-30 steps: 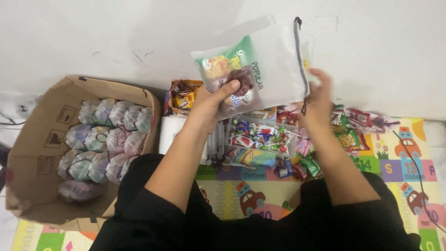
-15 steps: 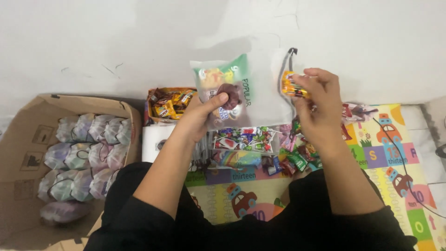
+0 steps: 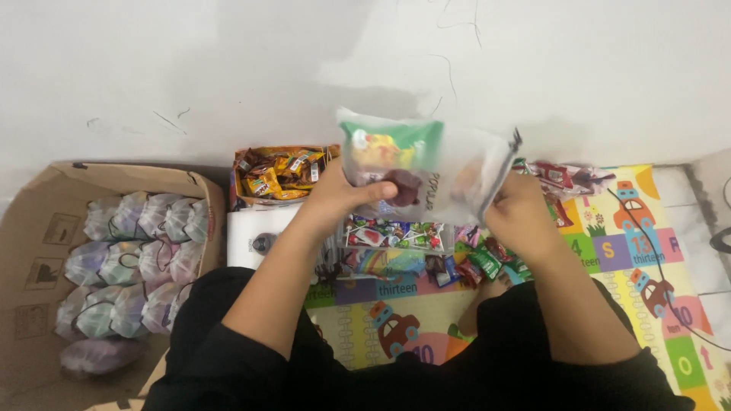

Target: Packing various small snack packets into a small white drawstring bag while sitting on the floor.

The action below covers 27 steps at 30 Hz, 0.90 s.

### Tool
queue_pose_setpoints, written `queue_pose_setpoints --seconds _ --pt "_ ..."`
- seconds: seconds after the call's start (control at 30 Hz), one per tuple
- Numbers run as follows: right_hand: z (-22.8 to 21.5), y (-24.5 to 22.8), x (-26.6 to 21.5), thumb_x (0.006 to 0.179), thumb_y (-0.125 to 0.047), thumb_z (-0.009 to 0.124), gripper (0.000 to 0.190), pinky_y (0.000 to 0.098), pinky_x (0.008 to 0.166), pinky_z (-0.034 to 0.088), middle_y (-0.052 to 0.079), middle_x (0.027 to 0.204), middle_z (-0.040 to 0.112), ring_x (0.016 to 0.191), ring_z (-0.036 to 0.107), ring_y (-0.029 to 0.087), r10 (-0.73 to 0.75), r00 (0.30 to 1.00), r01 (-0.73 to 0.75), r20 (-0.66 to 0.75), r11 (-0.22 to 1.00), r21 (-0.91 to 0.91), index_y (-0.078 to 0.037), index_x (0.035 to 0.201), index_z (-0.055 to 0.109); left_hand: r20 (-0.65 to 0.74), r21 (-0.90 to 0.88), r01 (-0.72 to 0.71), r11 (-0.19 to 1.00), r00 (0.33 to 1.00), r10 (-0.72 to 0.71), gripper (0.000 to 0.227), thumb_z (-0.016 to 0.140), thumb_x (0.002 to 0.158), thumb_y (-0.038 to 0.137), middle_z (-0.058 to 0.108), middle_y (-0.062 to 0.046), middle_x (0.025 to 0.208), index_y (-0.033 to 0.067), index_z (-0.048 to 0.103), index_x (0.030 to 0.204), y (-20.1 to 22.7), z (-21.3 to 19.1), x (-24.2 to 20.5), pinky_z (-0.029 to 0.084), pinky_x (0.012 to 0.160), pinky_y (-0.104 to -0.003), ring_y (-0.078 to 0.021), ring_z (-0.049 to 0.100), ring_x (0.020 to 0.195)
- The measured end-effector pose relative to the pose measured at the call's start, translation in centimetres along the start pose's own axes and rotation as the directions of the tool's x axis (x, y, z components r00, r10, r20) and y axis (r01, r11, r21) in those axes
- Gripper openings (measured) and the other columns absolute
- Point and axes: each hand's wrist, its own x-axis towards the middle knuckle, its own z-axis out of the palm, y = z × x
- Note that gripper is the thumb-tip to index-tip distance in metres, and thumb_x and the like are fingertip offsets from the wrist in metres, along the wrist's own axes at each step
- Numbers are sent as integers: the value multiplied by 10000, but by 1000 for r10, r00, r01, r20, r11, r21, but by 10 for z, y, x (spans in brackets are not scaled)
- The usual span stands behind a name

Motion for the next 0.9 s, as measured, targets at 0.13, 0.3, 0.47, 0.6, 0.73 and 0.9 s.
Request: queue_pose_setpoints --seconds 0.13,0.3,0.47,0.6,0.73,0.9 --pt "5 -6 3 947 -269 638 269 415 571 491 197 694 699 567 659 338 25 1000 -25 16 999 41 -34 1042 729 57 39 -44 998 998 42 1073 895 579 576 629 -303 1277 -57 529 1364 -5 2 -3 609 853 -564 -427 646 1152" --pt "15 -17 7 962 -367 547 385 424 649 512 180 741 710 648 682 325 51 998 -54 27 994 94 -42 1048 734 75 -34 -24 999 997 27 1001 911 615 509 663 -244 1176 -44 535 1361 -23 4 5 659 676 -409 -301 699 976" --pt "30 -32 11 982 -499 427 552 436 754 539 158 804 726 757 712 307 102 994 -105 28 981 166 -52 1057 741 101 -97 -67 993 992 77 935 938 630 394 661 -239 1227 -32 543 1362 -33 11 5 607 853 -506 -353 661 1103" --pt "23 -32 11 992 -565 366 637 442 807 552 147 835 734 812 727 299 126 992 -128 24 971 203 -57 1061 744 107 -53 -23 998 994 28 935 942 644 414 651 -260 1237 -9 542 1376 -32 1 2 585 903 -539 -408 667 1104" --pt "11 -28 12 1007 -664 276 766 451 885 573 131 882 745 894 749 286 144 988 -151 46 955 254 -65 1067 749 -80 -216 -35 976 997 17 1018 959 638 441 619 -256 1309 -28 502 1418 -40 -2 10 501 1027 -541 -389 625 1185" --pt "9 -11 18 889 -259 845 219 298 667 538 63 676 706 692 604 133 152 988 -152 6 985 87 -49 912 785 -201 -276 -87 957 979 32 917 923 727 367 588 -195 1345 -57 494 1418 -40 -2 11 467 1059 -487 -276 564 1242"
